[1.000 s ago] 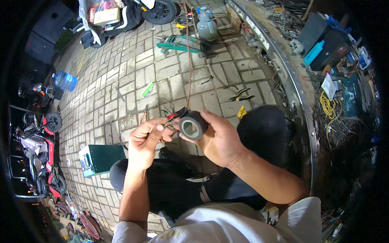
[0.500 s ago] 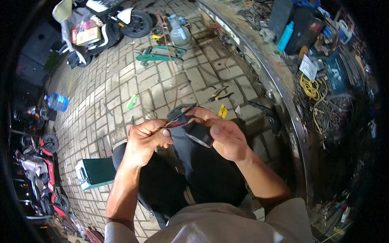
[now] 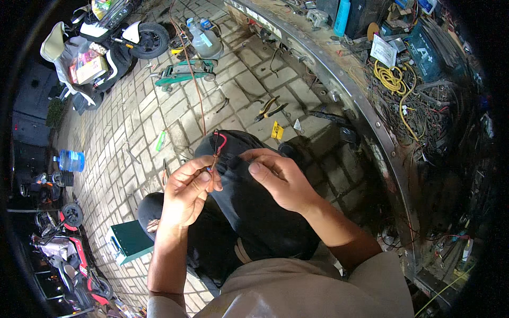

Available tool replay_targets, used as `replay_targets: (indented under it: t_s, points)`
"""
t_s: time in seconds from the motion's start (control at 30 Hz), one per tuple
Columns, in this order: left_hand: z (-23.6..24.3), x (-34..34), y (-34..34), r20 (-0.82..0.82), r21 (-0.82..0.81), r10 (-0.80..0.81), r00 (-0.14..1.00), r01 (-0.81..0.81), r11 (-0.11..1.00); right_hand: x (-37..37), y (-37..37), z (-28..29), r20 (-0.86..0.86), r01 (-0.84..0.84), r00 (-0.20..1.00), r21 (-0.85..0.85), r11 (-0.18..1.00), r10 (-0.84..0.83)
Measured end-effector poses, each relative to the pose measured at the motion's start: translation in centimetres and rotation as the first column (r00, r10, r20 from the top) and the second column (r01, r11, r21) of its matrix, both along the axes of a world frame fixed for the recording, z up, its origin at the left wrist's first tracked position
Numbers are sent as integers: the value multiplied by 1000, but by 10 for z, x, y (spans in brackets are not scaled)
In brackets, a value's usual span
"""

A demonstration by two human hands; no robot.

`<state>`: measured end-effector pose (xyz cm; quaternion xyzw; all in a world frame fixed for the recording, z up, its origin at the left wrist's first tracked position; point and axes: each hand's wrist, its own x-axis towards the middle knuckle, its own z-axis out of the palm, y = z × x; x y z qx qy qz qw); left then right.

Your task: The person sits on the floor in a workshop and repairs electrical wires. They strip the insulation from the wire ends using pliers, twist the exposed copper strands together, and wrap the connections with red and black electrical tape.

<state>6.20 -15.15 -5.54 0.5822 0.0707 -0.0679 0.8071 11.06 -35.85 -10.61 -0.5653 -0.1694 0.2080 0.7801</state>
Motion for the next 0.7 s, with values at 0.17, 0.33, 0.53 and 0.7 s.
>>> replay_targets:
  t_s: [0.17, 0.33, 0.53, 0.7]
  points:
    - [5, -1, 1, 19, -43, -7, 1000, 8, 999, 8, 18, 10, -84, -44, 996, -31, 999, 41]
    - [7, -4, 7, -23, -39, -3, 1000, 2, 999, 14, 27, 4, -119, -130, 983, 60, 990, 136]
    - [7, -5, 15, -56, -9, -43, 997, 42, 999, 18, 32, 9, -4, -157, 988, 41, 987, 157]
    - [6, -6, 16, -45, 21, -27, 999, 28, 999, 21, 30, 15, -11, -186, 982, 23, 982, 187]
